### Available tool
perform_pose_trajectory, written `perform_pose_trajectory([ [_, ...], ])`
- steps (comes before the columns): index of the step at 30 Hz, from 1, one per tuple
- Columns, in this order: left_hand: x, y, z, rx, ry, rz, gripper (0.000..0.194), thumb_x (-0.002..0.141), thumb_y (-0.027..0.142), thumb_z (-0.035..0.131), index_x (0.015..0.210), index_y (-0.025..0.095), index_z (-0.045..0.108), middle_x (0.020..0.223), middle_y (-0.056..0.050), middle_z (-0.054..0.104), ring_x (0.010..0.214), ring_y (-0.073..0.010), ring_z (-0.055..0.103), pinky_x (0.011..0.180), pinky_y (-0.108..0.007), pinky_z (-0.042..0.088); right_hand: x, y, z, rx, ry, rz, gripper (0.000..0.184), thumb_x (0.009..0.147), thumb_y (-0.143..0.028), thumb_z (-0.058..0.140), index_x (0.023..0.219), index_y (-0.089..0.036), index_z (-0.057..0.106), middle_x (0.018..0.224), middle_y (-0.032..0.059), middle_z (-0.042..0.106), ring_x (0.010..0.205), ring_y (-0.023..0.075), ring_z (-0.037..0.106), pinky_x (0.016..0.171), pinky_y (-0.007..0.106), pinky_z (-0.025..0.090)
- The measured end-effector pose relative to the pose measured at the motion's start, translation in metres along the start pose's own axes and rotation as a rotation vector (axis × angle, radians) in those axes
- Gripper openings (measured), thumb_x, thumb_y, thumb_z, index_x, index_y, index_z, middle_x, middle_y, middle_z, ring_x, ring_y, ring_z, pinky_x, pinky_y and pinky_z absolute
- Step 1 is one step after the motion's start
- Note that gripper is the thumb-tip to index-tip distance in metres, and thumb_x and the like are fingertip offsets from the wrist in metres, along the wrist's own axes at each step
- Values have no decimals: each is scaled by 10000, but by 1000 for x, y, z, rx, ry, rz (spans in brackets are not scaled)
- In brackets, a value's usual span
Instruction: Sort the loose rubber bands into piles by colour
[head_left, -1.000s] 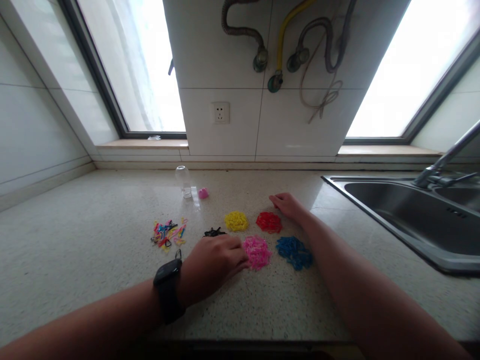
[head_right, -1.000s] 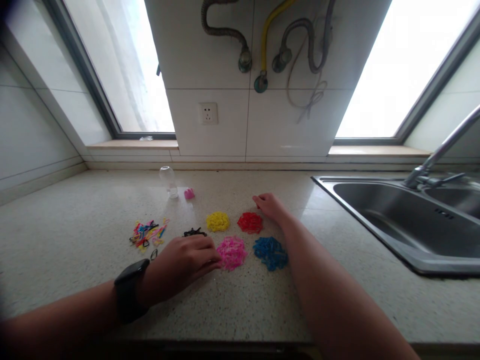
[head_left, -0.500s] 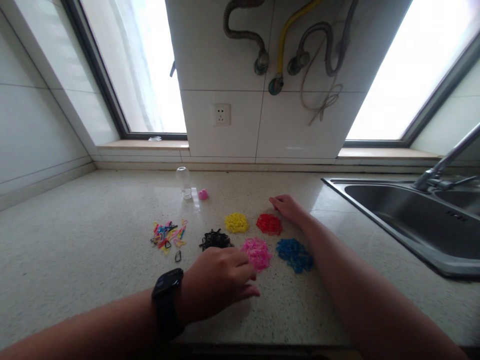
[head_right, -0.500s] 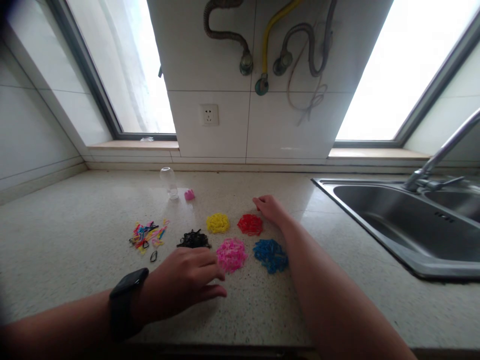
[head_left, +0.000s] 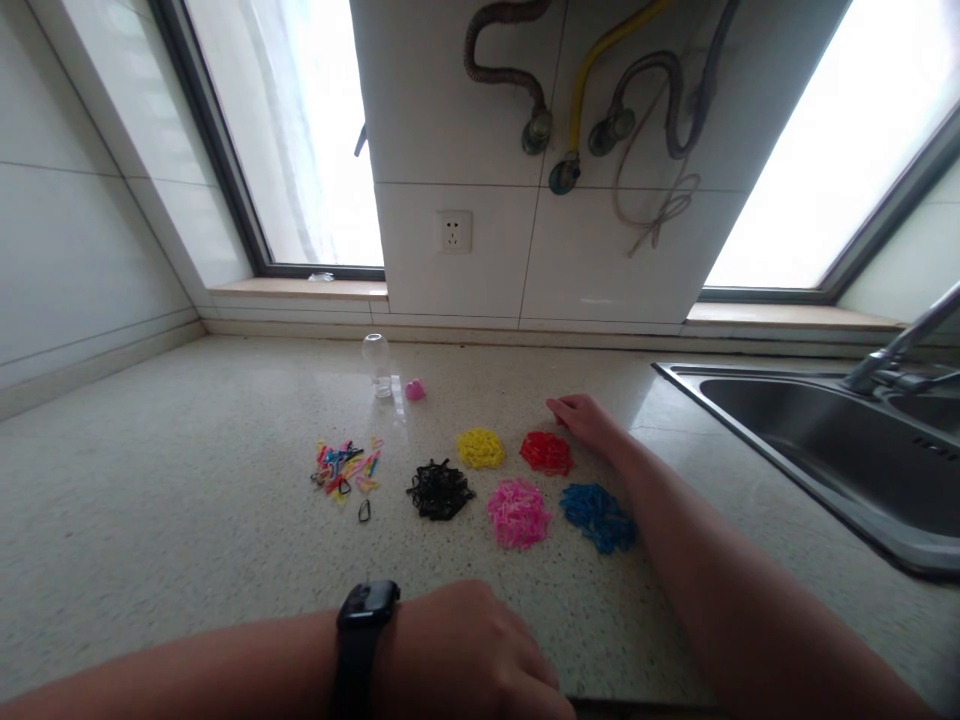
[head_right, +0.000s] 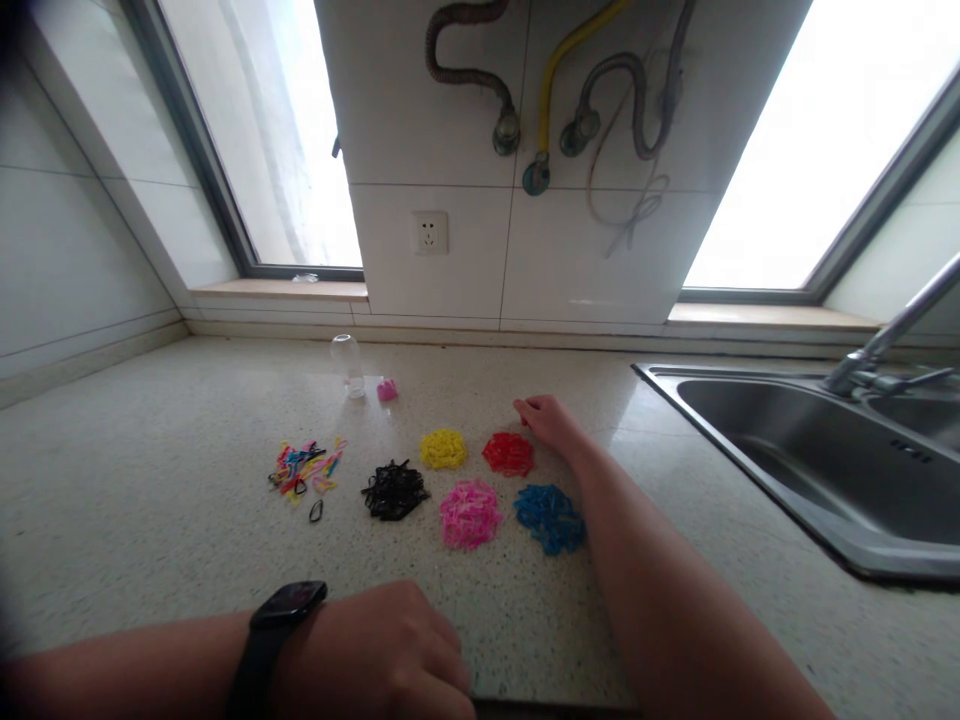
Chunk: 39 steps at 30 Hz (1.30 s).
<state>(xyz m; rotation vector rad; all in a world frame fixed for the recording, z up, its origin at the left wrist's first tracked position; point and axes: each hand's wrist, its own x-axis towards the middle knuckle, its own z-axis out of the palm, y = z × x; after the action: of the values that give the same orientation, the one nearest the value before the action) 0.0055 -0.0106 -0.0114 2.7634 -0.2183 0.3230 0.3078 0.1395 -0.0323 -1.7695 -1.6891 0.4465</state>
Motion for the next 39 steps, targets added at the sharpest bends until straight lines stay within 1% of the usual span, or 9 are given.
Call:
perform_pose_trajectory([
  [8, -4, -7, 11, 78, 2, 36, 20, 942, 243, 574, 941, 230, 559, 817, 32, 675, 745, -135, 584, 513, -299, 384, 3, 4, 0, 38, -3, -25, 474, 828, -576, 458, 596, -175, 561, 508, -20, 465, 521, 129, 412, 537, 283, 287],
  [12, -5, -6, 12, 123, -8, 55, 29, 943, 236, 572, 970, 223, 570, 828, 31, 670, 762, -140, 576, 491, -309, 381, 1, -2, -2, 49, -24, -83, 415, 815, -530, 490, 677, -158, 613, 572, -9, 520, 571, 138, 451, 576, 283, 333],
  [18, -7, -4, 7, 110, -44, 56, 34, 937, 220, 569, 967, 226, 584, 922, 11, 694, 821, -155, 597, 513, -323, 425, -7, -19, -2, 32, 23, -216, 294, 820, -426, 551, 839, -152, 657, 740, 41, 635, 665, 159, 531, 633, 288, 395],
  [23, -6, -5, 4, 89, -50, 56, 19, 920, 217, 595, 933, 231, 601, 946, 4, 704, 826, -161, 613, 497, -330, 422, -30, -63, -1, 75, -34, -310, 275, 859, -399, 566, 954, -167, 680, 774, 44, 644, 649, 145, 514, 612, 275, 396],
  [27, -6, -5, 4, 91, -42, 69, 44, 924, 233, 594, 881, 234, 603, 950, -11, 701, 836, -159, 622, 482, -319, 410, -53, -111, 6, 116, -189, -385, 274, 895, -395, 558, 976, -167, 686, 727, 27, 620, 597, 119, 481, 570, 261, 363],
  [30, -6, -4, 4, 90, -39, 81, 24, 924, 232, 585, 907, 237, 601, 943, -18, 694, 828, -161, 619, 486, -312, 412, -63, -147, 15, 55, -288, -507, 227, 896, -347, 577, 972, -175, 703, 731, 17, 630, 628, 115, 511, 599, 256, 366],
  [33, -6, -1, 2, 96, -52, 54, 53, 924, 220, 584, 971, 241, 598, 923, -15, 690, 795, -163, 605, 479, -310, 412, -64, -180, 29, -17, -362, -668, 179, 884, -286, 596, 980, -195, 716, 789, 13, 677, 681, 116, 561, 654, 253, 379],
  [35, -6, 0, 0, 86, -65, 27, 89, 904, 233, 627, 987, 241, 597, 920, -20, 690, 783, -162, 603, 449, -308, 391, -61, -199, 42, -80, -401, -735, 188, 884, -264, 595, 1003, -200, 726, 830, 25, 705, 697, 121, 575, 673, 258, 379],
  [39, -6, 1, -4, 53, -79, 17, 79, 885, 252, 663, 887, 238, 585, 826, -27, 664, 748, -159, 602, 455, -291, 392, -49, -227, 74, -187, -443, -830, 247, 877, -245, 586, 1068, -195, 734, 983, 72, 738, 830, 166, 621, 723, 271, 387],
])
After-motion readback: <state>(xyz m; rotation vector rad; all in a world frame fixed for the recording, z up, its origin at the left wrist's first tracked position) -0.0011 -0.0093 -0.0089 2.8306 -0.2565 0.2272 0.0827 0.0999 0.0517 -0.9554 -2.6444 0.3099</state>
